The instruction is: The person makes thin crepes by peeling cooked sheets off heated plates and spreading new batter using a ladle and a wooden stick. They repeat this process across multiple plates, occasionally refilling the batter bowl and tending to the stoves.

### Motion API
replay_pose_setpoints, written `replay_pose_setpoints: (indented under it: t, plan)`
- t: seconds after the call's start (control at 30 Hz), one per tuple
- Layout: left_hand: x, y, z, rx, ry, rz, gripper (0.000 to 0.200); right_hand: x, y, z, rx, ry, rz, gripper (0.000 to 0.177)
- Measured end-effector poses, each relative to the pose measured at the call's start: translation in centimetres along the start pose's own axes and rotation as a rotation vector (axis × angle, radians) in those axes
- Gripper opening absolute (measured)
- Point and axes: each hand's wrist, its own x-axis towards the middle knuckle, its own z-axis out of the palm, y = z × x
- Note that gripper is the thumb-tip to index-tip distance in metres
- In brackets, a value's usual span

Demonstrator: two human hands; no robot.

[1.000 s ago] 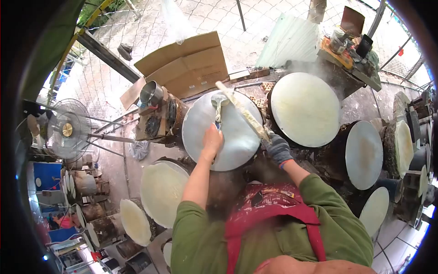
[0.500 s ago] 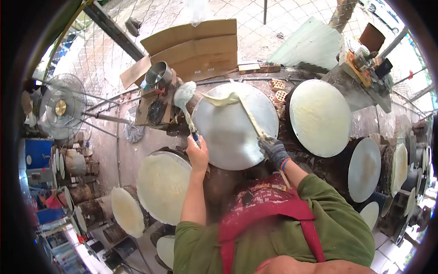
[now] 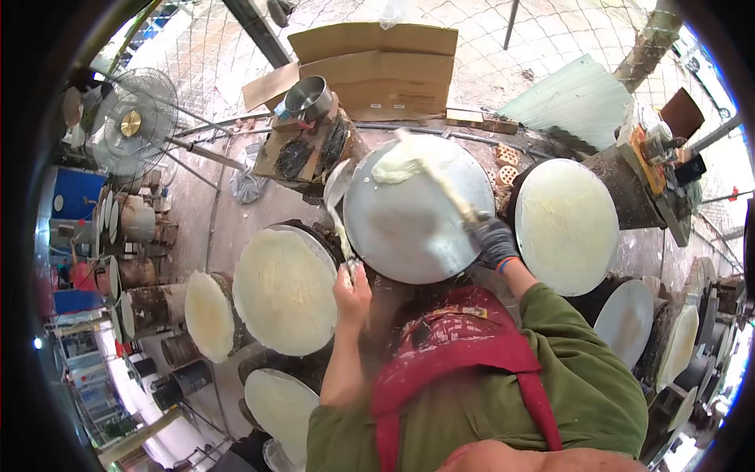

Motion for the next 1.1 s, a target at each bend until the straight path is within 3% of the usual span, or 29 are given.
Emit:
replay_pose_setpoints:
  t: [0.03,0.1,0.17,0.23,0.27,0.33,0.37,0.4,0.47,0.53,0.57,0.6,0.67,0.73,0.8,0.9,0.93,1.0,1.07,1.1]
  plan:
    - [-1.1,-0.7,-0.2,0.114,0.078,0.04,0.017,0.5,2.7,0.3,0.206,0.07,0.082,0.041]
    - [-3.1,-1.7,-0.5,0.074,0.137,-0.036,0.017,1.5,4.7,3.6,0.836,-0.051,0.141,0.036]
    - [-4.6,-3.4,-0.8,0.078,0.182,-0.083,0.018,-0.4,0.4,2.8,0.651,-0.212,0.214,0.032]
    - [-5.5,-4.6,-0.6,0.081,0.187,-0.037,0.014,0.1,-1.0,3.5,0.526,-0.291,-0.134,0.031]
    - [-5.9,-5.0,-0.5,0.084,0.189,-0.011,0.012,0.5,-1.6,3.4,0.664,-0.461,0.243,0.033]
    - [-7.0,-5.0,-0.8,0.044,0.226,-0.026,0.013,4.8,4.0,4.2,-0.39,0.19,-0.894,0.03]
    - [-7.5,-4.7,-1.0,0.026,0.248,-0.024,0.014,3.2,1.7,-1.0,-0.224,0.042,-0.522,0.027]
    - [-7.7,-5.1,-0.9,0.006,0.267,-0.012,0.015,5.1,5.2,-0.8,0.241,-0.033,-0.258,0.025]
    - [-8.3,-5.9,-0.8,-0.034,0.305,0.013,0.016,4.9,4.2,-0.1,0.37,-0.213,-0.154,0.025]
    - [-8.5,-2.7,0.0,-0.068,0.307,-0.069,0.017,3.3,2.6,0.8,0.504,-0.385,-0.03,0.028]
    - [-8.7,-1.8,0.3,-0.174,0.339,-0.225,0.013,3.0,1.4,1.1,0.592,-0.479,0.078,0.026]
    - [-8.8,-1.1,0.5,-0.181,0.331,-0.262,0.013,2.4,-0.3,1.0,0.67,-0.562,0.196,0.025]
    - [-8.6,-0.3,0.7,-0.193,0.313,-0.327,0.012,4.4,0.9,0.6,0.539,-0.562,-0.038,0.024]
    - [-9.1,-2.4,0.3,-0.065,0.363,-0.268,0.012,7.8,3.1,-3.2,0.126,-0.331,-0.406,0.023]
    - [-9.2,-2.4,0.8,-0.064,0.405,-0.273,0.012,11.1,6.5,-3.8,0.467,-0.288,-0.15,0.025]
    - [-9.1,-0.5,1.6,-0.196,0.422,-0.341,0.013,8.8,1.4,-4.0,0.497,-0.72,0.121,0.024]
    - [-9.2,-0.3,1.8,-0.2,0.422,-0.354,0.013,7.0,-0.3,-4.1,0.582,-0.729,0.091,0.025]
    - [-9.2,0.6,2.0,-0.203,0.412,-0.377,0.014,7.0,0.9,-3.4,0.532,-0.682,-0.172,0.027]
    - [-9.8,-1.0,1.6,-0.109,0.423,-0.333,0.015,12.0,6.6,-2.4,0.173,-0.552,-0.635,0.033]
    - [-10.1,-1.6,1.4,-0.062,0.431,-0.312,0.015,13.1,5.7,-4.2,0.174,-0.515,-0.589,0.031]
